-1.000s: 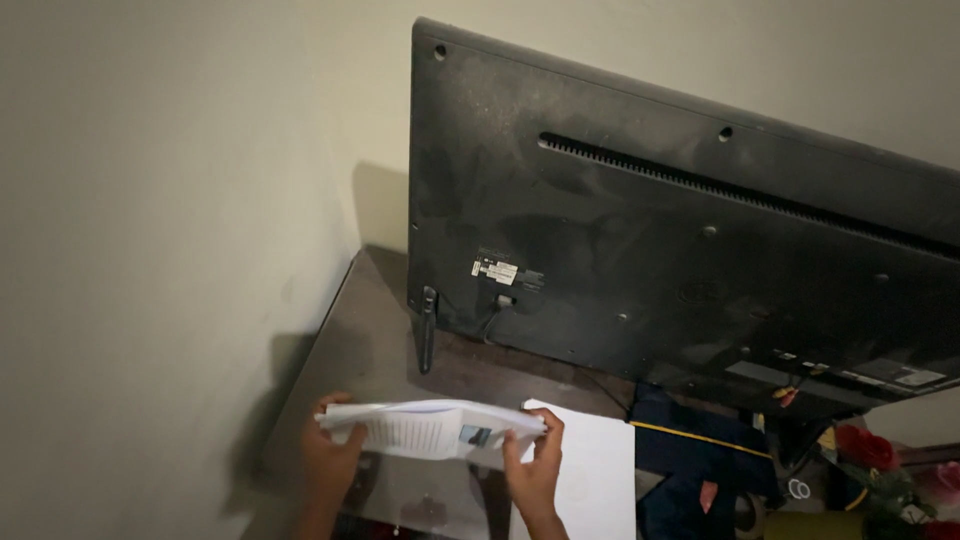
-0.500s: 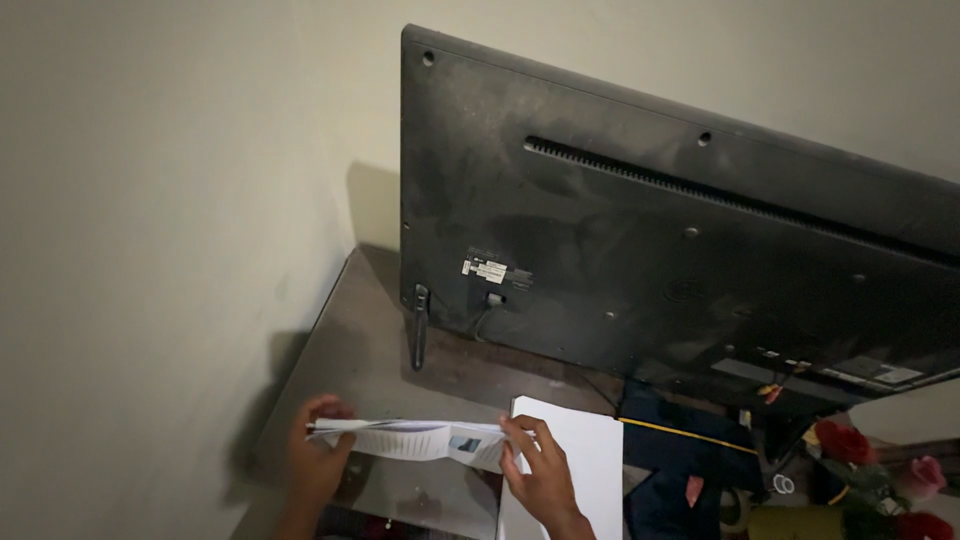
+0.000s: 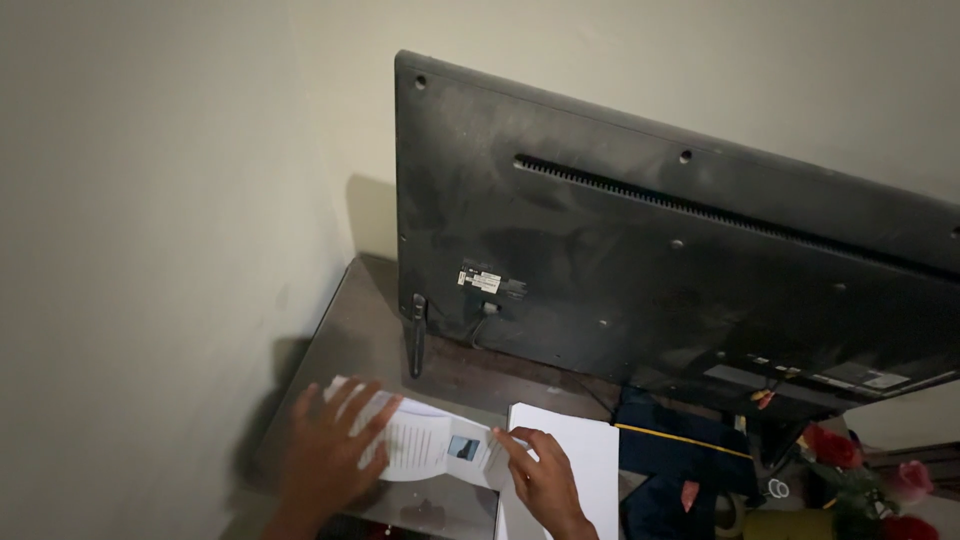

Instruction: Organizing papers, rearranging a flower pot, and securing cables behind a television with tape.

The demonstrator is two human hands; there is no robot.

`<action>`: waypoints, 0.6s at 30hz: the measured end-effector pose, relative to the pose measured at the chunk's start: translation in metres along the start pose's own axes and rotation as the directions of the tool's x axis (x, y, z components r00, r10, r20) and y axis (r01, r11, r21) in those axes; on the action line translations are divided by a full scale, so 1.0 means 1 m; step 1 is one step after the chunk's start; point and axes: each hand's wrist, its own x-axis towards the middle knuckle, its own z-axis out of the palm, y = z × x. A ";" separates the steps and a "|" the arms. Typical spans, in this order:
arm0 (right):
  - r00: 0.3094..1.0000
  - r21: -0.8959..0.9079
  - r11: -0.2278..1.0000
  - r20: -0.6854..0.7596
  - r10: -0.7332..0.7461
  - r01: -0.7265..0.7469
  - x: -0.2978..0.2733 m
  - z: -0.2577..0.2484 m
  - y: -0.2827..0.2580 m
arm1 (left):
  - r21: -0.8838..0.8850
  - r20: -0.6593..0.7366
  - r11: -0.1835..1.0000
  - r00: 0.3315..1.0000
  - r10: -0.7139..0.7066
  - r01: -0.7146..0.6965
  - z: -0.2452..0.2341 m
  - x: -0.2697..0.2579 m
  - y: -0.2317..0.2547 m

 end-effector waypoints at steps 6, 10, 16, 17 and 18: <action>0.997 0.067 0.995 0.016 -0.071 0.070 -0.004 0.007 0.009 | -0.092 0.144 0.969 0.960 0.239 -0.228 0.010 0.022 0.002; 0.997 0.060 0.996 0.047 -0.066 0.063 -0.012 0.011 0.007 | -0.085 0.385 0.973 0.894 0.229 -0.213 0.030 0.017 -0.007; 0.999 0.145 0.989 0.041 -0.036 0.030 -0.020 -0.004 -0.004 | -0.071 0.452 0.963 0.853 0.263 -0.259 0.054 0.009 -0.024; 1.000 0.061 0.998 0.003 -0.031 0.031 -0.017 -0.011 -0.010 | -0.083 0.517 0.968 0.820 0.245 -0.237 0.044 0.018 -0.019; 0.999 -0.023 0.999 -0.035 -0.029 0.028 -0.014 -0.017 -0.016 | -0.092 0.580 0.972 0.782 0.227 -0.214 0.034 0.027 -0.014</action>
